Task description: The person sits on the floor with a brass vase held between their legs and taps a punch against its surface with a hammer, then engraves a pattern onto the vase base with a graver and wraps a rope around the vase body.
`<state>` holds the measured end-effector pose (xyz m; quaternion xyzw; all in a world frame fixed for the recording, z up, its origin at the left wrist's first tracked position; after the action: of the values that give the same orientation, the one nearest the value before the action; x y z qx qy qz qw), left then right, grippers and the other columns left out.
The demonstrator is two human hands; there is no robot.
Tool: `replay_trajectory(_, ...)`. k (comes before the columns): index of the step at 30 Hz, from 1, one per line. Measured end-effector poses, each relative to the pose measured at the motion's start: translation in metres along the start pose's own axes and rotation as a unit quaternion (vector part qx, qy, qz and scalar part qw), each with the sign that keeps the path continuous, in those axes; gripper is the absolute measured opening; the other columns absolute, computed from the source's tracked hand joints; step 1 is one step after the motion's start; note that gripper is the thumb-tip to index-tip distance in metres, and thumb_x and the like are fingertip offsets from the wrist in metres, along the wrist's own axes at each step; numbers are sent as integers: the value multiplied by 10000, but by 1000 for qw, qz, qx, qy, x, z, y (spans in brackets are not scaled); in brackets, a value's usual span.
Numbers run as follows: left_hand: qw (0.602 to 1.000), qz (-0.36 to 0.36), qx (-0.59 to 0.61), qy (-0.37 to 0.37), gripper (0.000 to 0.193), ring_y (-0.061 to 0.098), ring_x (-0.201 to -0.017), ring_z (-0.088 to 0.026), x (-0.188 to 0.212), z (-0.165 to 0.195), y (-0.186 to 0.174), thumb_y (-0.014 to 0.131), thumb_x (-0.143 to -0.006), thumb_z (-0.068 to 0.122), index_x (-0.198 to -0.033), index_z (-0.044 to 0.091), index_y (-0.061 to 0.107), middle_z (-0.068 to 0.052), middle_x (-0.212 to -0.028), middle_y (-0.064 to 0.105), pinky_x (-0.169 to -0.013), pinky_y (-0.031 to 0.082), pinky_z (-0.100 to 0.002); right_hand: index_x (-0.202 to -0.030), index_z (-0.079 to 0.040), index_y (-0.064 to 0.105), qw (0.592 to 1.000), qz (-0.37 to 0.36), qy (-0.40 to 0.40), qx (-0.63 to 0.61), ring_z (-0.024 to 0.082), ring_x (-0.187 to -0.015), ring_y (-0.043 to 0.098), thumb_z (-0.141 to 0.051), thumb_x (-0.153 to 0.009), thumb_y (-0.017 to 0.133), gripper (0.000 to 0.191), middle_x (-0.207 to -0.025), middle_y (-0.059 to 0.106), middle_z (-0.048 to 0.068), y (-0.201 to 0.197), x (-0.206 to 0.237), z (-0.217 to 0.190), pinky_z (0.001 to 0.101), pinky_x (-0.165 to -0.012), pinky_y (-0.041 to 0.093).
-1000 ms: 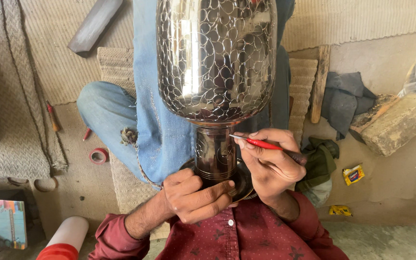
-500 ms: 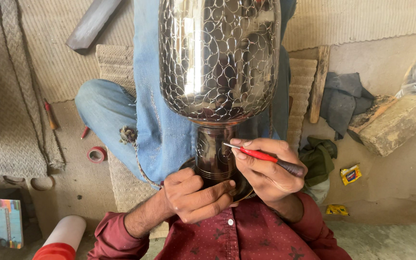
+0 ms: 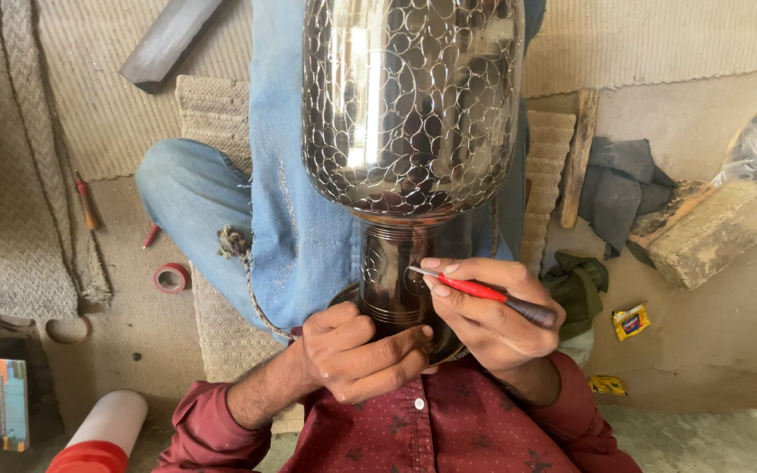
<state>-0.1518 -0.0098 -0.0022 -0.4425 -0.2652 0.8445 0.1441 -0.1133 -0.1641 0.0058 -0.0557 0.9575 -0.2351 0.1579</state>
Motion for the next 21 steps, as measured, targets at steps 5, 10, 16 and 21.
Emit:
replay_trajectory(5, 1000, 17, -3, -7, 104, 547, -719, -48, 1, 0, 1, 801, -909, 211, -978, 159, 741, 28, -1065, 759, -606, 371, -222, -988, -13, 714, 1000, -26, 5, -14, 297, -1008, 781, 136, -825, 810, 241, -1097, 634, 128, 0, 4, -9, 327, -856, 692)
replay_trajectory(10, 999, 31, 6, 0, 94, 556, -735, -56, 3, -1, 3, 780, -924, 216, -979, 154, 737, 32, -1065, 757, -618, 374, -230, -982, -8, 714, 999, -35, -4, 27, 284, -971, 774, 128, -815, 825, 243, -1083, 632, 131, -3, 6, -14, 332, -848, 684)
replay_trajectory(16, 999, 50, 12, -3, 127, 520, -704, -57, 4, -3, 5, 771, -902, 215, -1016, 165, 749, 48, -1078, 752, -619, 382, -227, -972, -28, 712, 997, -31, -14, 62, 272, -965, 771, 122, -806, 845, 261, -1070, 636, 121, -4, 4, -13, 319, -835, 680)
replay_trajectory(21, 998, 63, 14, 1, 134, 500, -691, -53, 5, -3, 7, 788, -917, 231, -1030, 173, 744, 60, -1086, 753, -611, 371, -224, -968, -28, 712, 997, -28, -11, 71, 270, -968, 768, 122, -807, 847, 258, -1072, 635, 112, -6, 4, -14, 330, -844, 684)
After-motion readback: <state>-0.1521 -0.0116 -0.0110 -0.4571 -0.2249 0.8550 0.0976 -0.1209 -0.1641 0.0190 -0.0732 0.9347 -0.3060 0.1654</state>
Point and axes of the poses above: each hand's wrist, its own x-axis away from the middle knuckle, its own y-axis out of the palm, z = x × y, the point moved 8 cm from there along -x, towards the middle knuckle
